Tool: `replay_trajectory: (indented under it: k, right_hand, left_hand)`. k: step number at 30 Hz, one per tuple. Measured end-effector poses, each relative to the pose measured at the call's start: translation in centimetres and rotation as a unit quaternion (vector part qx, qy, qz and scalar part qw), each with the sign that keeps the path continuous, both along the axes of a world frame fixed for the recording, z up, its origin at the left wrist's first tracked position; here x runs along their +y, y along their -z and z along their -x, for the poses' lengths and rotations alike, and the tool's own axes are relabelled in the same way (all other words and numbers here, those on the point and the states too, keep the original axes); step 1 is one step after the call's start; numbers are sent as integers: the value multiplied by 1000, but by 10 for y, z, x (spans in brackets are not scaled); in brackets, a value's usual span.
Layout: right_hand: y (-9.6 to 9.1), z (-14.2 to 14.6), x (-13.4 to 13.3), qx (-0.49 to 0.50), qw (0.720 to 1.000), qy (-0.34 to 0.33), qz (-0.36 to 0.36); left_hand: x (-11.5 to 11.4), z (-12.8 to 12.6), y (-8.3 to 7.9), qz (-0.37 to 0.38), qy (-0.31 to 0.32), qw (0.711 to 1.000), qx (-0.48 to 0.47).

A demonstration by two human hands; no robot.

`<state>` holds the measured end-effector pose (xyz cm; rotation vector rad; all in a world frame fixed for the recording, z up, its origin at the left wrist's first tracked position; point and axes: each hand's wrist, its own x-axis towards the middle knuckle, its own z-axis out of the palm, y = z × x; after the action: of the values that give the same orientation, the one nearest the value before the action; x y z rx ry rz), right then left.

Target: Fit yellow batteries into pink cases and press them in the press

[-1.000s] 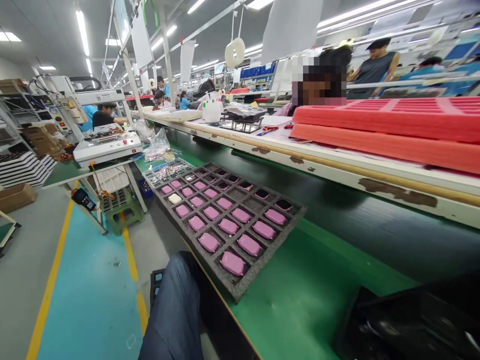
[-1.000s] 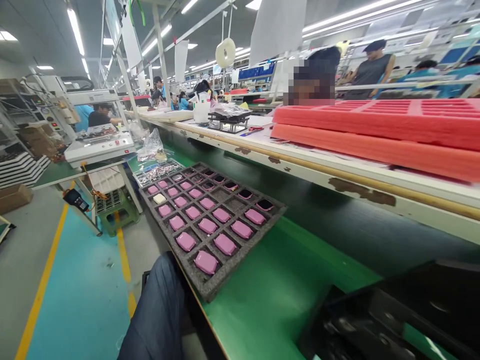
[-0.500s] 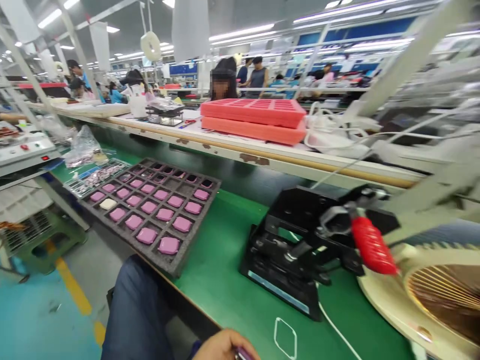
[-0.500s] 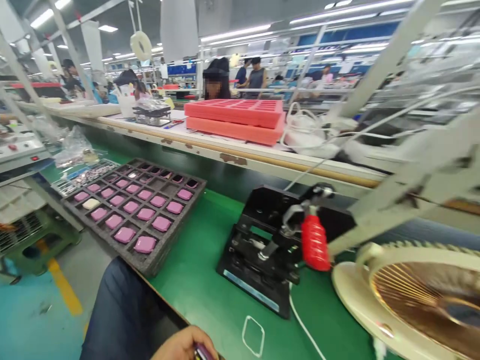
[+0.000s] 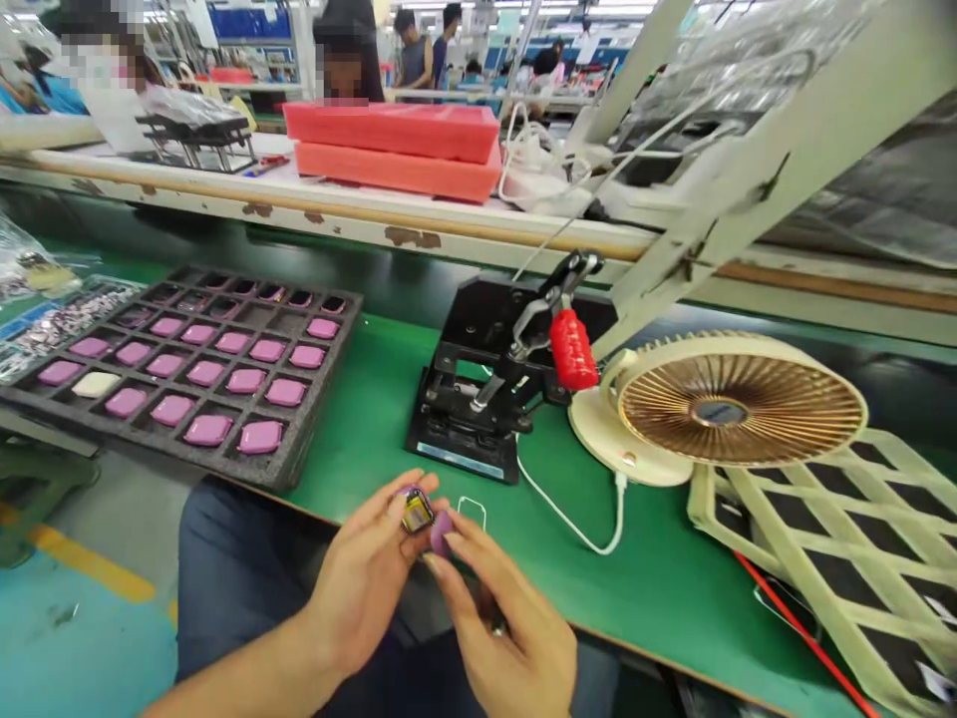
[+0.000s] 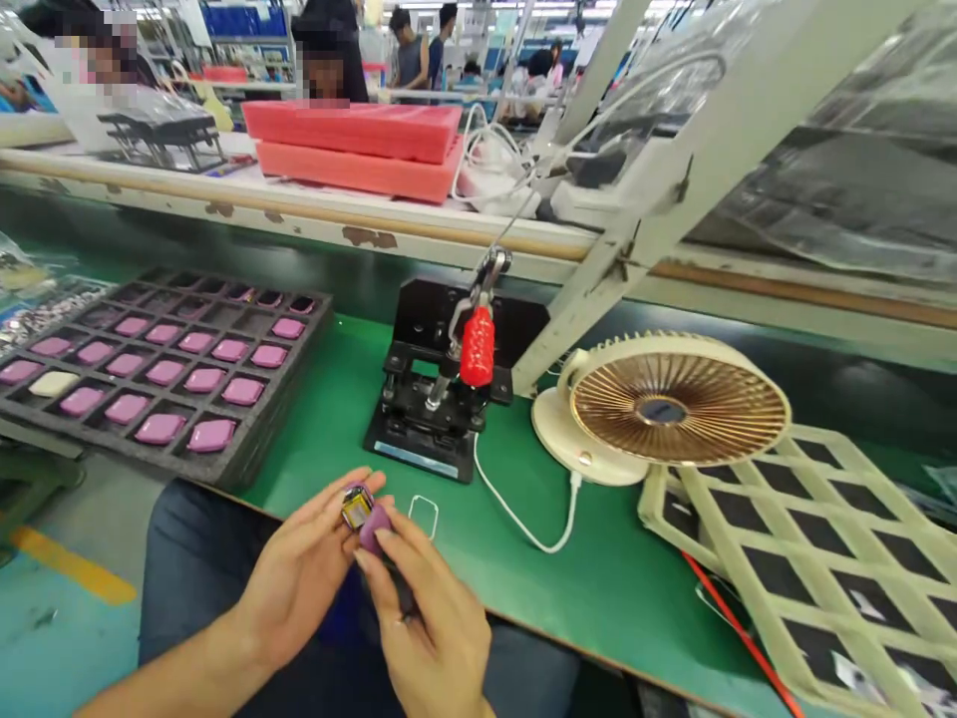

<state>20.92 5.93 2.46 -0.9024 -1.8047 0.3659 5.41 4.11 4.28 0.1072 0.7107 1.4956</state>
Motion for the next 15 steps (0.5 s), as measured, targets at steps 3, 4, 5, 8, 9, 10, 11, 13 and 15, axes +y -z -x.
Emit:
replay_trajectory:
  k: [3, 4, 5, 8, 9, 10, 11, 13, 15]
  right_hand:
    - [2, 8, -1, -41, 999, 14, -21]
    - [4, 11, -1, -52, 998, 19, -28]
    - [6, 13, 0, -59, 997, 25, -32]
    - [9, 16, 2, -62, 996, 41, -42]
    - [10, 17, 2, -61, 996, 42, -45]
    - [11, 16, 3, -65, 996, 35, -48]
    - [15, 16, 3, -72, 996, 27, -50]
    - [26, 13, 5, -79, 996, 19, -45]
    - [43, 12, 13, -46, 998, 14, -33]
  left_hand:
    - [-4, -4, 1, 11, -7, 1000, -18]
    - [-6, -5, 1, 13, -11, 1000, -16]
    - [-7, -7, 1, 14, -15, 1000, -12]
    - [-9, -12, 2, 11, -29, 1000, -2]
    - [-9, -13, 3, 9, -35, 999, -2]
    - [-9, -15, 6, 7, -42, 999, -4]
    - [-9, -16, 11, 5, -47, 999, -11]
    - [-6, -18, 26, -1, -42, 998, -38]
    - [2, -19, 46, -8, -19, 998, -67]
